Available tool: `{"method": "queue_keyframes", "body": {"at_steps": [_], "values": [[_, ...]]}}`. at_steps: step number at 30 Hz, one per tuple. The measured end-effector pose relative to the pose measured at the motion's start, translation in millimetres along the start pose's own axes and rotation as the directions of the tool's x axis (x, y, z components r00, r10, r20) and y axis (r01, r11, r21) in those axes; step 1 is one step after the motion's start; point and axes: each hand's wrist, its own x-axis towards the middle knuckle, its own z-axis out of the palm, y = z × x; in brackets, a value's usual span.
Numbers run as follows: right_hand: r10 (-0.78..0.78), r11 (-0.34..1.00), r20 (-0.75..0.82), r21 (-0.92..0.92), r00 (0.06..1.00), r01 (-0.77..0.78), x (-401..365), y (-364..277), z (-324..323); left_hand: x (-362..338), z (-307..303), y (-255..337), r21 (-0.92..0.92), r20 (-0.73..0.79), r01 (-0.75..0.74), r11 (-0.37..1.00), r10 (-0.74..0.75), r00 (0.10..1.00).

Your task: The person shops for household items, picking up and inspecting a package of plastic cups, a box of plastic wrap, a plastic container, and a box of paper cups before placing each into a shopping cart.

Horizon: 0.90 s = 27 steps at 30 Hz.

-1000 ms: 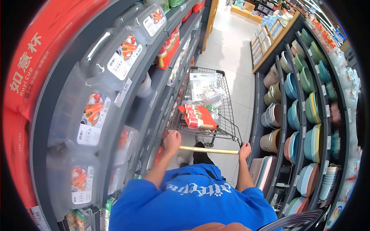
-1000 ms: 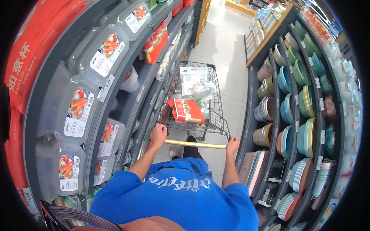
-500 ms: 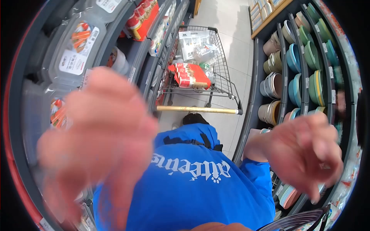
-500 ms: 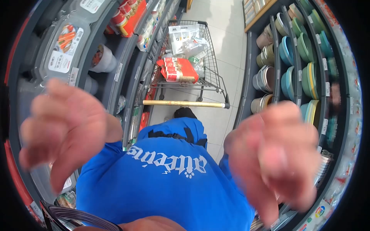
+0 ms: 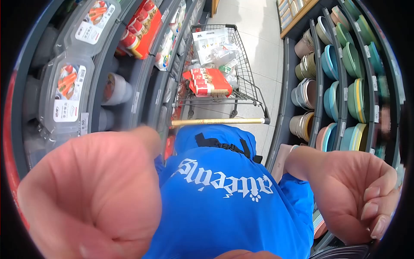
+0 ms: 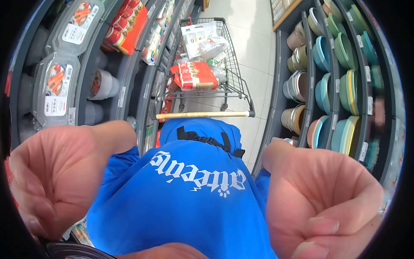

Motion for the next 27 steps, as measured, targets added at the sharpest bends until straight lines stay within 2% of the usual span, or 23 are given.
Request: {"method": "queue_keyframes", "body": {"at_steps": [2, 4, 5, 6, 7, 8, 9, 10, 11, 12, 14, 15, 16, 17, 19, 22, 25, 26, 27], "values": [[0.011, 0.991, 0.029, -0.133, 1.0, -0.007, -16.3, -0.1, 14.7, -5.1, 1.0, -16.0, -0.021, 0.013, 0.0, 1.0, 0.0, 1.0], [0.017, 0.996, 0.002, -0.086, 1.0, -0.017, -39.9, 20.4, 15.3, -22.6, 7.3, -43.7, -0.025, 0.038, 0.055, 0.998, -0.054, 0.998], [0.136, 0.974, -0.023, -0.179, 0.99, -0.138, -65.9, 41.5, 8.3, -44.2, 10.3, -59.9, -0.002, 0.036, 0.119, 0.993, -0.119, 0.992], [0.255, 0.927, -0.048, -0.271, 0.966, -0.258, -91.9, 62.8, 1.2, -76.1, 16.7, -80.4, 0.038, 0.012, 0.277, 0.96, -0.278, 0.961], [0.368, 0.859, -0.072, -0.355, 0.927, -0.369, -117.8, 84.0, -5.8, -123.7, 29.5, -97.5, -0.054, -0.136, 0.47, 0.881, -0.473, 0.871], [0.559, 0.699, -0.117, -0.466, 0.821, -0.542, -151.9, 110.0, -19.6, -164.6, 20.4, -109.1, 0.291, -0.016, 0.657, 0.695, -0.683, 0.73], [0.775, 0.47, 0.035, -0.7, 0.631, -0.538, -183.6, 137.2, -44.6, -209.7, 12.8, -122.7, 0.369, 0.031, 0.836, 0.407, -0.904, 0.427], [0.862, 0.373, 0.101, -0.79, 0.497, -0.486, -241.3, 165.0, -75.6, -273.7, -1.6, -140.3, 0.483, 0.096, 0.828, 0.285, -0.957, 0.273], [0.872, 0.332, 0.219, -0.922, 0.437, -0.201, -304.5, 178.4, -112.0, -326.1, -16.9, -145.4, 0.684, 0.121, 0.688, 0.242, -0.968, 0.22], [0.994, 0.054, 0.024, -0.958, 0.107, -0.283, -342.2, 178.5, -124.2, -369.5, -30.5, -146.6, 0.81, 0.078, 0.573, 0.124, -0.991, 0.105], [0.996, -0.05, -0.024, -0.947, -0.085, -0.316, -443.0, 191.1, -168.5, -409.4, -43.8, -145.5, 0.95, 0.026, 0.312, 0.002, -0.997, -0.073], [0.987, -0.09, -0.038, -0.933, -0.154, -0.349, -470.6, 185.1, -169.6, -420.3, -49.9, -146.7, 0.955, -0.017, 0.292, -0.054, -0.992, -0.128], [0.992, 0.003, 0.043, -0.945, -0.116, -0.327, -522.0, 182.5, -184.1, -427.2, -53.5, -148.0, 0.958, -0.059, 0.265, -0.108, -0.98, -0.188], [0.922, -0.257, -0.207, -0.959, -0.326, -0.118, -439.3, 171.6, -124.6, -435.4, -56.0, -152.0, 0.955, -0.083, 0.259, -0.146, -0.968, -0.238], [0.946, -0.278, -0.237, -0.944, -0.222, -0.179, -452.0, 196.2, -124.7, -444.8, -53.6, -167.7, 0.944, -0.131, 0.246, -0.22, -0.934, -0.334], [0.976, -0.218, -0.198, -0.925, -0.093, -0.312, -463.6, 229.2, -133.5, -448.5, -44.8, -195.2, 0.949, -0.109, 0.197, -0.247, -0.842, -0.529], [0.967, -0.254, -0.233, -0.904, -0.104, -0.343, -474.7, 263.0, -140.6, -445.4, -40.3, -231.6, 0.975, -0.043, 0.17, -0.146, -0.866, -0.499], [0.964, -0.265, -0.248, -0.884, -0.094, -0.386, -483.2, 273.8, -143.9, -441.4, -38.5, -247.0, 0.968, -0.046, 0.188, -0.164, -0.859, -0.51], [0.939, -0.342, -0.309, -0.802, -0.151, -0.489, -479.3, 281.8, -141.3, -438.0, -36.7, -259.8, 0.961, -0.05, 0.208, -0.183, -0.853, -0.52]]}}
